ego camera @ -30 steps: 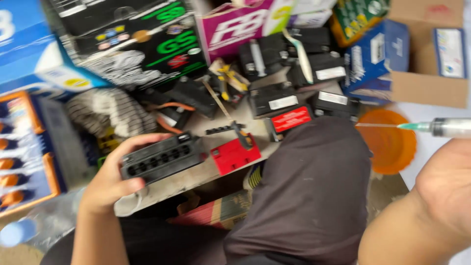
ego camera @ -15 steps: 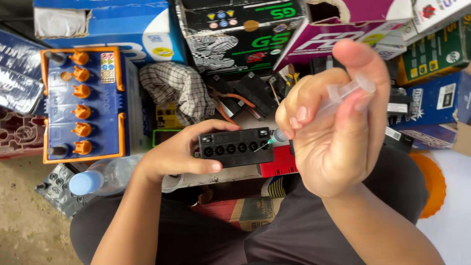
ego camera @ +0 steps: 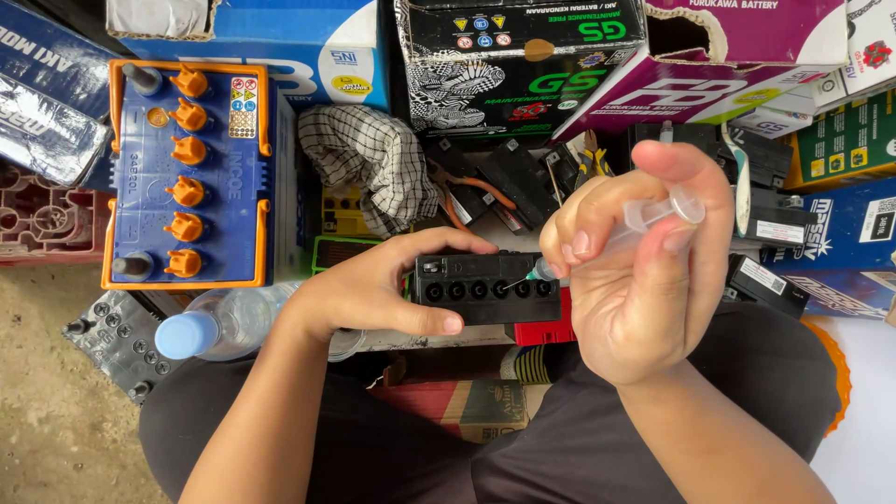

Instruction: Servicing a small lead-acid battery by cleaning it and filling cells with liquid using a syringe.

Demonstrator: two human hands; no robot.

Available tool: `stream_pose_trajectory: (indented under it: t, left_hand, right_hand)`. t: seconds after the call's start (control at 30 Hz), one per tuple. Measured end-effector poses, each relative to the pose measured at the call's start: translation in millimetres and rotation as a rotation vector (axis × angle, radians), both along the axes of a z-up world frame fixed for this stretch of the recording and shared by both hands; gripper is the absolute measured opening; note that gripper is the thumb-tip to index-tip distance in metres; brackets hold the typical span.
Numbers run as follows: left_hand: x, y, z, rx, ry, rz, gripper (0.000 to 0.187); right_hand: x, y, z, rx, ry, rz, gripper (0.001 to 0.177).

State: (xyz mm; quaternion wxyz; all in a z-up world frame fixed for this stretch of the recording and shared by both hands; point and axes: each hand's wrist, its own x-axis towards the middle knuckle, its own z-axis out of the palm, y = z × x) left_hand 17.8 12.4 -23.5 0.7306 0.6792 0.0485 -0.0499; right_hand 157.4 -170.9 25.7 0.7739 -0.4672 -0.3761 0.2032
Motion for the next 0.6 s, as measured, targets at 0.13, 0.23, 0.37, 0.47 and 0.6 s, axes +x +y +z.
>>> stream_pose_trajectory:
  t: [0.13,0.23,0.37,0.47,0.6]
  left_hand:
    - [-1,0,1,0.014,-0.004,-0.012,0.07]
    - [-1,1,1,0.028,-0.01,-0.01,0.07]
    - [-1,1,1,0.031,0.003,-0.014,0.07]
    - [-2,1,-1,0.03,0.001,-0.013,0.07]
    - [-2,1,3,0.088,0.014,-0.001,0.07]
  right_hand:
    - [-2,1,-3,-0.009,-0.018,0.005,0.038]
    - [-4,-1,-7,-0.011,-0.038,0.018,0.038]
    - [-6,-3,-13,-0.013,-0.138,0.067,0.036]
    - [-10,-3,-13,-0.004,-0.187,0.068,0.034]
    - [-13,-2,-13,0.018,-0.226,0.076,0.034]
